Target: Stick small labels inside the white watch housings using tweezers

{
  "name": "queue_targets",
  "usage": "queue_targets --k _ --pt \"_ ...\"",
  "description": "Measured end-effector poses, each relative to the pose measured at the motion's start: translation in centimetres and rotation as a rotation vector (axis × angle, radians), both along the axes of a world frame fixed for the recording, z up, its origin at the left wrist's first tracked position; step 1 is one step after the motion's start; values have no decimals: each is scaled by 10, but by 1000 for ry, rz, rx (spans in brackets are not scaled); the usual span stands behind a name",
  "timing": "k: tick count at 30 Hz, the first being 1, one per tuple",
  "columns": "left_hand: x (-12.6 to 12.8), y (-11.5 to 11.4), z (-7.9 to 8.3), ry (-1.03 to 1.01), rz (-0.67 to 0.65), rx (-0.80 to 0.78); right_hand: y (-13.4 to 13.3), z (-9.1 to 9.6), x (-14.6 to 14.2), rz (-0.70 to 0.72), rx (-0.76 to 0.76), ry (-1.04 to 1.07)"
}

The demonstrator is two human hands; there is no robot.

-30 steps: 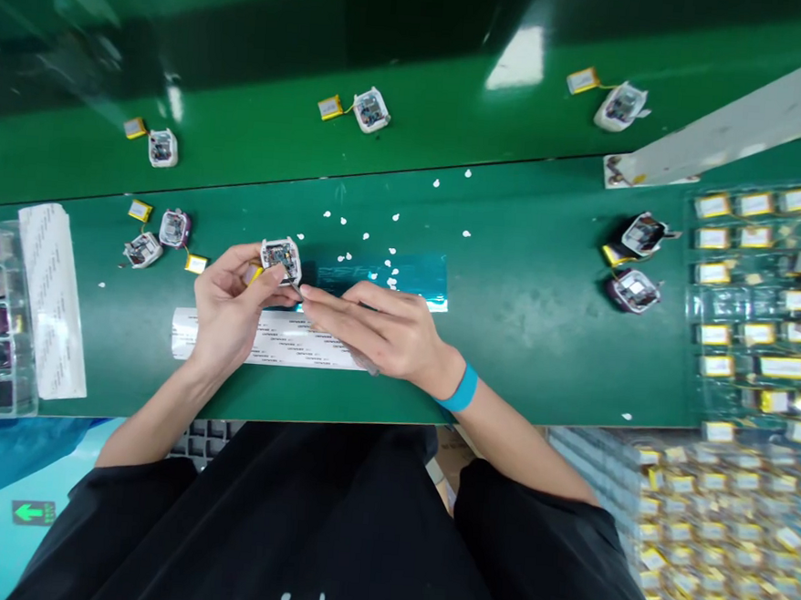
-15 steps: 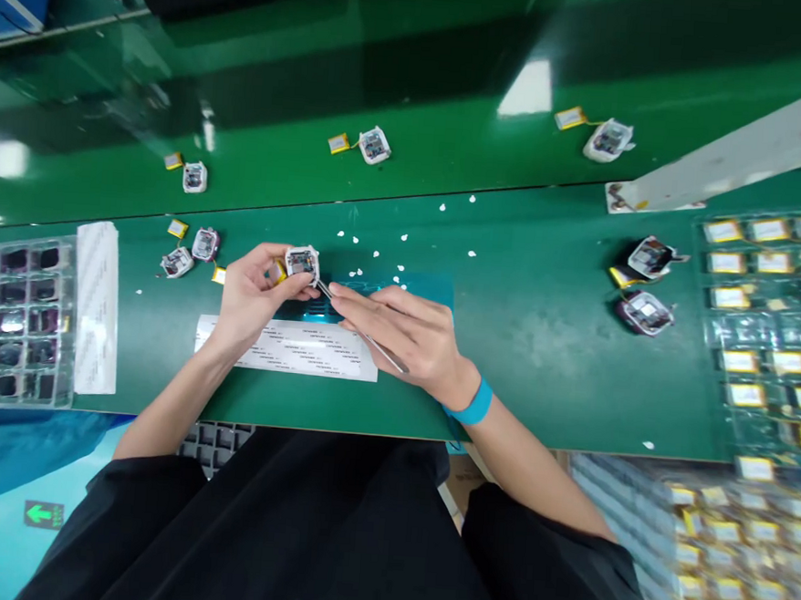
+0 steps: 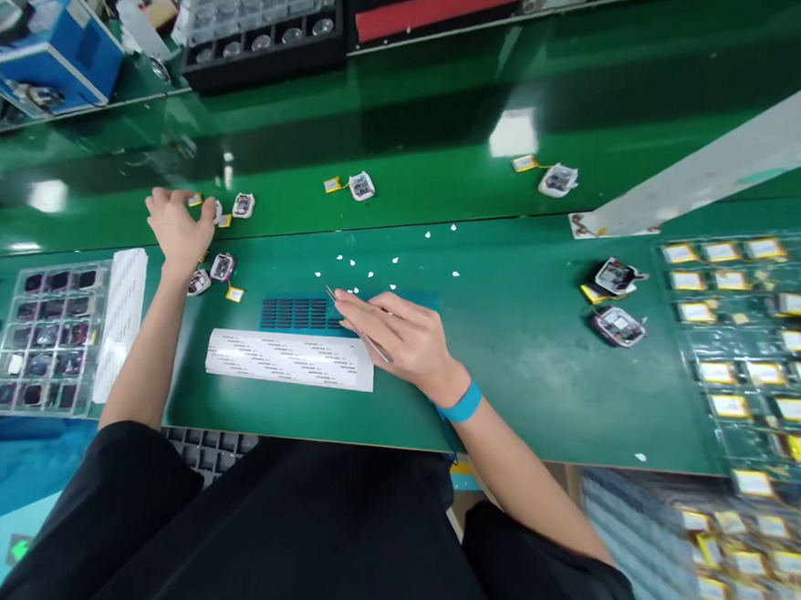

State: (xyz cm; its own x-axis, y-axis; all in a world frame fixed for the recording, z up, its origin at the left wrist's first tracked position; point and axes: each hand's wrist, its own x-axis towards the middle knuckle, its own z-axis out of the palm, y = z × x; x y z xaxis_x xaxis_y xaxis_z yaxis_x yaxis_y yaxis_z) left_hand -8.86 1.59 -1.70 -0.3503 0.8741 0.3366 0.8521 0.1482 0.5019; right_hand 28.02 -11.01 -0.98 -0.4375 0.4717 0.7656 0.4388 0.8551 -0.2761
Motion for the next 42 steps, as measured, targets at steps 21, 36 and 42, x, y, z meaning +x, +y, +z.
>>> queue_targets --k 21,36,42 --pt "82 -80 89 -1138 -550 -13 -2 2 -1 72 -150 159" --pt "157 -135 39 -1012 -767 -277 -11 0 -6 9 -224 366" --pt "160 -135 39 -1079 -724 -290 -11 -6 -6 12 -247 416"
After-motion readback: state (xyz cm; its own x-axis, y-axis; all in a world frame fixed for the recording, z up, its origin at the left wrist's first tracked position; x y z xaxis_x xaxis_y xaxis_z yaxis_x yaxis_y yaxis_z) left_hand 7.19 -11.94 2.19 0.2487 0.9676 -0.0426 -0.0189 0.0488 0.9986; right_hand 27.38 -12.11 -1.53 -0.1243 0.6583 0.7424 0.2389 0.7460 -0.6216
